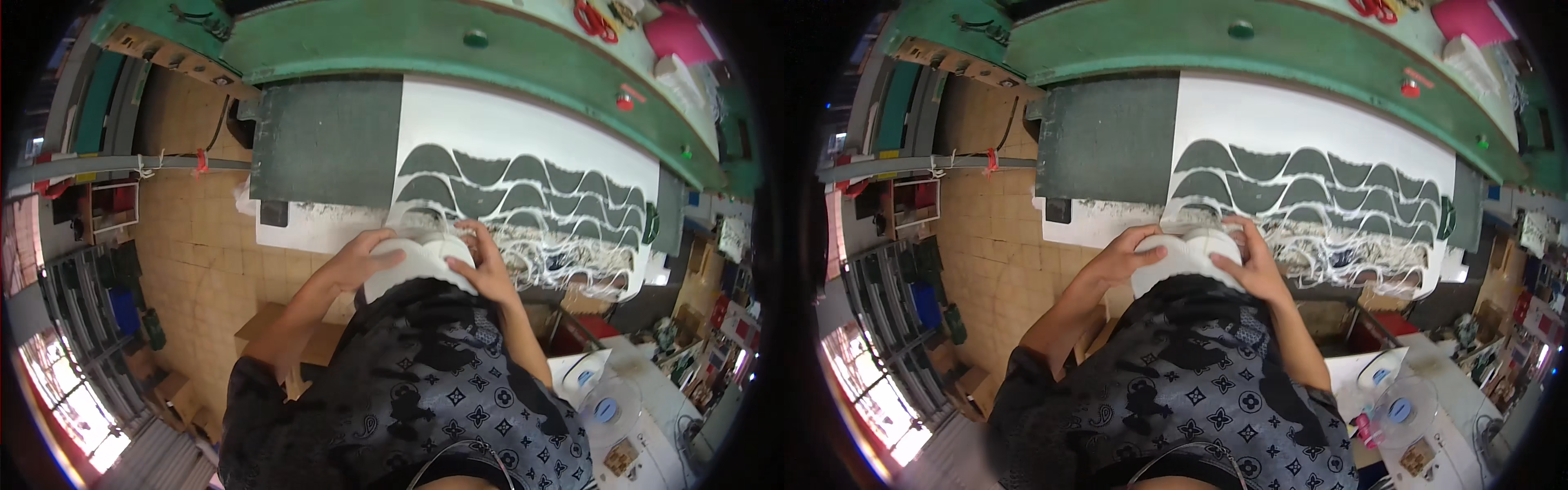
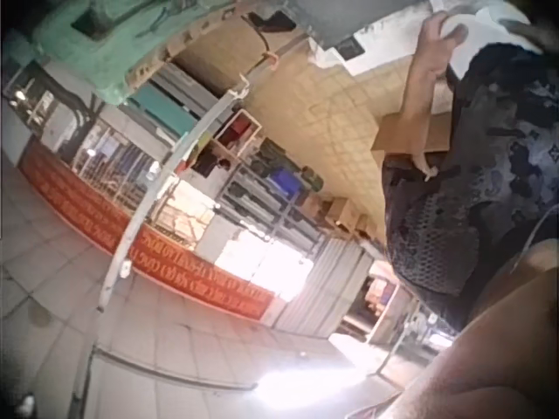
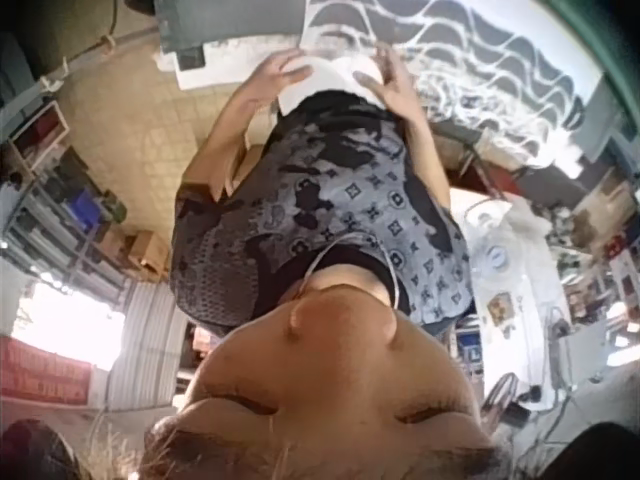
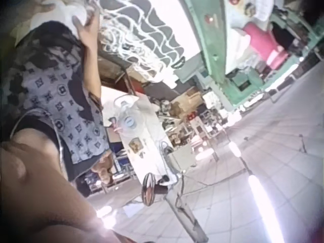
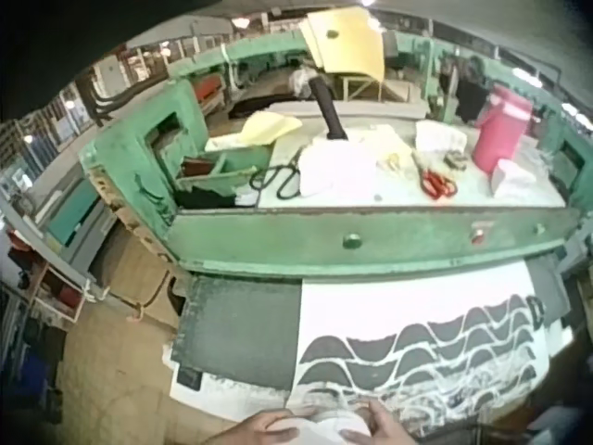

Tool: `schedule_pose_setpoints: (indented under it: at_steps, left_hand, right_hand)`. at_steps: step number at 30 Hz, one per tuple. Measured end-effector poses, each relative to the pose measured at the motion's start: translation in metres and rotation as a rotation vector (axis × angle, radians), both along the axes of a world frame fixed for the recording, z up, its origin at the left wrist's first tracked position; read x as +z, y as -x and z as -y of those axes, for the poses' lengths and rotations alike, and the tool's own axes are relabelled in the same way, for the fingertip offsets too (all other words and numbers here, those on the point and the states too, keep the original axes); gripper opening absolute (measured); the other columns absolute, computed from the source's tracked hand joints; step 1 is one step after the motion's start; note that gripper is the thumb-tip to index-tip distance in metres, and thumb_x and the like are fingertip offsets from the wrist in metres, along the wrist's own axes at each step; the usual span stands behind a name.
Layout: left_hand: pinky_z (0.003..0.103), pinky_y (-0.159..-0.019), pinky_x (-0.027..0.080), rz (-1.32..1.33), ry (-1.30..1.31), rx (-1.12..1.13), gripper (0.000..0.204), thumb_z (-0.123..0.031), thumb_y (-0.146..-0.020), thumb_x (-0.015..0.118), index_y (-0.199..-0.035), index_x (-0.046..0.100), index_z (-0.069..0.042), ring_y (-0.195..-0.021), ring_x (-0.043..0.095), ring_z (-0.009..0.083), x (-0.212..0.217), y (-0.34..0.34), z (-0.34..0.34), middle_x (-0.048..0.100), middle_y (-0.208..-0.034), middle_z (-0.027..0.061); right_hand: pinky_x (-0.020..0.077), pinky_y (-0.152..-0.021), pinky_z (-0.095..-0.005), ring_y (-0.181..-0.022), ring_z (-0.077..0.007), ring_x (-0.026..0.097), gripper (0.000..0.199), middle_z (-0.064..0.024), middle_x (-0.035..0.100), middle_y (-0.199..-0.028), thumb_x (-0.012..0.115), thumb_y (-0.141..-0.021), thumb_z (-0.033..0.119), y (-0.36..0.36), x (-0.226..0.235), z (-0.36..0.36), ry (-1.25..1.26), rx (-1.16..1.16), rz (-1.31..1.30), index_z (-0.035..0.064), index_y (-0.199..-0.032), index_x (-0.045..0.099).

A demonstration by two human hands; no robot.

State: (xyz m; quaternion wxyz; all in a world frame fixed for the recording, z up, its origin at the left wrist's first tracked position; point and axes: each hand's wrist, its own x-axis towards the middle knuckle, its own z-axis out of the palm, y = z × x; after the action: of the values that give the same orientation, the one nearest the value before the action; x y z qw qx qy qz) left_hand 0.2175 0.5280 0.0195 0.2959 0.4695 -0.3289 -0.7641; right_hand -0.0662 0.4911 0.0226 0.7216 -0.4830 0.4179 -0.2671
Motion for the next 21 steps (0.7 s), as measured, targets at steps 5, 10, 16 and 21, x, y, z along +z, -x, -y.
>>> schedule_pose_setpoints:
  at_steps: [5,10,16,21]
  left_hand:
    - [0.027,-0.089,0.056,-0.189,-0.224,-0.014,0.038,-0.024,-0.107,0.065,-0.135,0.054,-0.002,-0.106,0.066,0.0119,-0.057,0.0,-0.007,0.066,-0.116,0.0057]
    - [0.034,-0.092,0.049,0.183,0.231,-0.328,0.03,-0.028,-0.103,0.067,-0.114,0.066,0.001,-0.101,0.061,0.0177,-0.063,0.003,-0.018,0.067,-0.106,0.0103]
    - [0.03,-0.092,0.048,0.191,0.294,-0.403,0.033,-0.035,-0.106,0.065,-0.115,0.066,-0.003,-0.102,0.058,0.0133,-0.07,-0.005,-0.014,0.065,-0.104,0.0049]
    - [0.029,-0.091,0.048,0.15,0.225,-0.419,0.032,-0.033,-0.106,0.065,-0.115,0.066,-0.002,-0.101,0.057,0.0127,-0.078,-0.009,-0.009,0.065,-0.105,0.0046]
  right_hand:
    - [0.0513,-0.087,-0.0316,-0.102,-0.0166,0.065,0.052,-0.0129,0.07,-0.111,0.073,-0.098,0.01,-0.003,-0.034,0.026,-0.072,0.257,-0.135,0.0091,-0.141,0.045]
    - [0.0534,-0.104,-0.043,-0.121,-0.0402,0.066,0.038,-0.0195,0.065,-0.135,0.074,-0.093,0.013,0.007,-0.017,0.012,0.528,0.413,-0.255,0.016,-0.131,0.068]
    - [0.0594,-0.088,-0.042,-0.104,-0.0335,0.073,0.009,-0.0128,0.069,-0.129,0.075,-0.093,0.016,0.002,-0.024,0.031,0.679,0.68,-0.281,0.0124,-0.101,0.078]
    - [0.0565,-0.076,-0.0482,-0.089,-0.0374,0.073,0.015,-0.014,0.07,-0.115,0.065,-0.098,0.019,-0.013,-0.008,0.037,0.848,0.897,-0.478,0.0154,-0.111,0.071]
